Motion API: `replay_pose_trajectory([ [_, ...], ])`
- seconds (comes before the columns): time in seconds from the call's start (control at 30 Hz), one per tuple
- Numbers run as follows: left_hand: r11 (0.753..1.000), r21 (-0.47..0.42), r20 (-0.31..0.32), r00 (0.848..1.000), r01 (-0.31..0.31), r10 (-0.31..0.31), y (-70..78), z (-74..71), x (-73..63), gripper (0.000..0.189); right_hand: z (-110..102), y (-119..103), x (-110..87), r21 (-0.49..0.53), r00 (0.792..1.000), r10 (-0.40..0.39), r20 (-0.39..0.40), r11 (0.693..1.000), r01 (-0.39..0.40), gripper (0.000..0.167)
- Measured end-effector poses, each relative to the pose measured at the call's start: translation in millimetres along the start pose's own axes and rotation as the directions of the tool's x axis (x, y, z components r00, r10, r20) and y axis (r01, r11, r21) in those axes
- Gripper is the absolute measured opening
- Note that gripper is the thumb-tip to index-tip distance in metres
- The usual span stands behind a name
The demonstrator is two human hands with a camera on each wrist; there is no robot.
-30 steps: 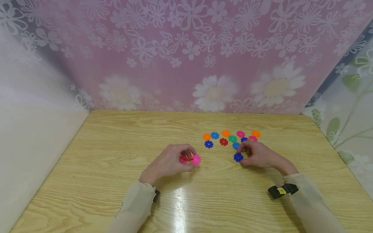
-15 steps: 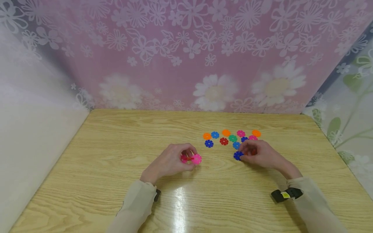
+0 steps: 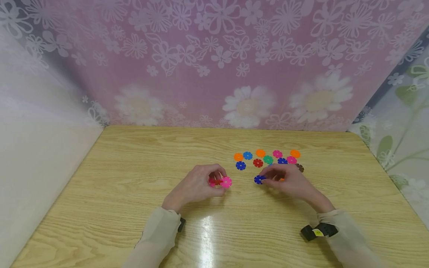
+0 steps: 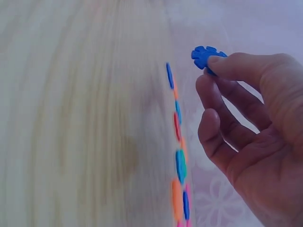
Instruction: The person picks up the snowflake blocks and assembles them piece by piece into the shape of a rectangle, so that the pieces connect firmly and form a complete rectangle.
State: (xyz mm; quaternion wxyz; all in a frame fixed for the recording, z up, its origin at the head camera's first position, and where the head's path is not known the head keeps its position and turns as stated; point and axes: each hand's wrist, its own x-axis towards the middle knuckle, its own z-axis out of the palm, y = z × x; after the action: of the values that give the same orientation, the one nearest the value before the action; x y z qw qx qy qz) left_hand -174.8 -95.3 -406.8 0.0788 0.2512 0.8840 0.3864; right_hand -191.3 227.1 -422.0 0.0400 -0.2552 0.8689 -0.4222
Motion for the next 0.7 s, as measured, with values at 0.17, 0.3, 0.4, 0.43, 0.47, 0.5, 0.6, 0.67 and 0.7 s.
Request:
replay_pose_trajectory([
  [0.17, 1.000, -0.003, -0.002, 1.000, 0.005, -0.005, 0.2, -0.1, 0.0, 0.026, 10, -12, 4.2, 0.011, 0.999, -0.044, -0.019, 0.999, 0.045, 0.020],
  [0.3, 1.000, -0.008, -0.002, 1.000, 0.008, -0.008, 0.6, 0.1, 0.3, 0.026, 17, -19, 7.1, 0.020, 0.999, -0.047, -0.025, 0.999, 0.047, 0.020],
  [0.4, 1.000, -0.007, -0.003, 1.000, 0.011, -0.011, 0.6, 0.8, 0.8, 0.026, 20, -24, 9.0, 0.037, 0.998, -0.057, -0.025, 0.998, 0.058, 0.020],
  [0.43, 1.000, -0.005, -0.003, 1.000, 0.012, -0.012, 0.7, 1.0, 0.9, 0.026, 22, -25, 9.7, 0.041, 0.997, -0.068, -0.024, 0.997, 0.069, 0.020],
  [0.47, 1.000, -0.003, -0.004, 1.000, 0.013, -0.013, 0.9, 1.1, 1.1, 0.026, 23, -27, 10.2, 0.045, 0.997, -0.077, -0.024, 0.996, 0.078, 0.020],
  [0.5, 1.000, -0.001, -0.005, 1.000, 0.013, -0.013, 1.0, 1.3, 1.3, 0.026, 23, -28, 10.8, 0.052, 0.996, -0.088, -0.024, 0.995, 0.089, 0.020],
  [0.6, 1.000, 0.007, -0.007, 1.000, 0.013, -0.013, 0.9, 1.8, 1.5, 0.026, 26, -32, 12.8, 0.069, 0.992, -0.122, -0.022, 0.990, 0.123, 0.020],
  [0.67, 1.000, 0.010, -0.007, 1.000, 0.012, -0.012, 1.1, 1.9, 1.5, 0.026, 28, -34, 14.2, 0.081, 0.991, -0.134, -0.019, 0.988, 0.135, 0.019],
  [0.7, 1.000, 0.012, -0.008, 1.000, 0.012, -0.012, 1.3, 1.8, 1.3, 0.026, 29, -35, 15.0, 0.088, 0.989, -0.144, -0.018, 0.985, 0.145, 0.018],
])
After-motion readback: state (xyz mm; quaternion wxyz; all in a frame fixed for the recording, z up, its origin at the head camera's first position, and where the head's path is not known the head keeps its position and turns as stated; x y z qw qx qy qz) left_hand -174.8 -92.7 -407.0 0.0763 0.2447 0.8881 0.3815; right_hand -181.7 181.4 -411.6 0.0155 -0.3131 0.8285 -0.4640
